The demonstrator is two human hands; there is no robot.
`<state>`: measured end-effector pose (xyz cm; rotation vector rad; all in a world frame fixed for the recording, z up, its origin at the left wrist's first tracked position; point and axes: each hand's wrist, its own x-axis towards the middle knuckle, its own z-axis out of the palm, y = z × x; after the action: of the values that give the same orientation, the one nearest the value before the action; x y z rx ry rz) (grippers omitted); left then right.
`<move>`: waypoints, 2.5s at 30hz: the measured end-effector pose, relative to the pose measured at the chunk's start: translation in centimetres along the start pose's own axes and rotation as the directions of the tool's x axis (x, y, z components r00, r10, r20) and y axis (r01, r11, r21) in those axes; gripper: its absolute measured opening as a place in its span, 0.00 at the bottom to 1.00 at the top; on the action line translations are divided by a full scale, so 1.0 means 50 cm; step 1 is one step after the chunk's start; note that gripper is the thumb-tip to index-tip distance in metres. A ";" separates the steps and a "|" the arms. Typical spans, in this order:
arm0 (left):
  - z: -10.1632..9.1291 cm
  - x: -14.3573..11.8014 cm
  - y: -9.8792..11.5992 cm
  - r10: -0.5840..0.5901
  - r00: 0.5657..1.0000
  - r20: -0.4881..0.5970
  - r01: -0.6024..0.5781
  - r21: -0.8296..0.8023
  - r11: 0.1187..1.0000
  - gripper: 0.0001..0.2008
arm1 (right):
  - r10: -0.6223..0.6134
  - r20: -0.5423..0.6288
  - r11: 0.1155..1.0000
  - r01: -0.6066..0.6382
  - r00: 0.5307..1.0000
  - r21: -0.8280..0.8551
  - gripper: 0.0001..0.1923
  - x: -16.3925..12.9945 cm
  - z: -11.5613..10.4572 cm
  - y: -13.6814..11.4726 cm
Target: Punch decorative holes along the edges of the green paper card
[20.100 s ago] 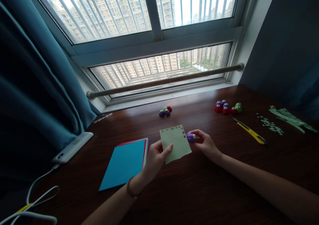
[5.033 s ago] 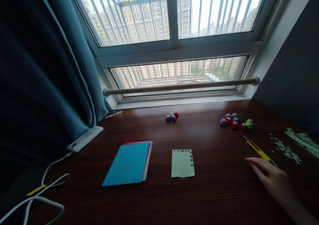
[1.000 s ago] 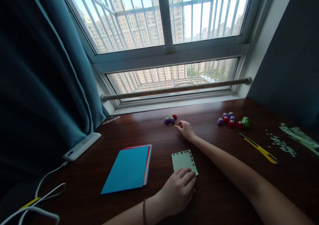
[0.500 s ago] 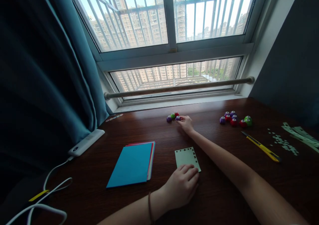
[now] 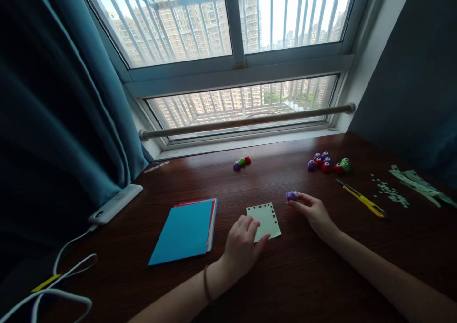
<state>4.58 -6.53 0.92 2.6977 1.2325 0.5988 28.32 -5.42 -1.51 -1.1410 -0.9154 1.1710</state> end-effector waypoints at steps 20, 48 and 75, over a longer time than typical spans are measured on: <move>0.026 0.019 -0.051 -0.325 0.940 0.101 0.340 -0.303 0.890 0.15 | -0.073 0.075 0.992 0.080 0.995 -0.095 0.19 0.001 0.004 0.007; 0.012 0.008 -0.037 -0.278 0.959 0.060 0.236 -0.712 0.661 0.19 | -0.266 0.299 0.821 0.378 0.916 -0.427 0.11 -0.046 0.038 -0.022; 0.008 0.009 -0.034 -0.258 0.965 0.039 0.213 -0.692 0.690 0.18 | -0.286 0.306 0.788 0.405 0.908 -0.465 0.11 -0.050 0.040 -0.030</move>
<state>3.82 -5.01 0.23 1.8695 1.0531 0.8933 26.26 -7.50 0.42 -1.2042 -1.6168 0.7639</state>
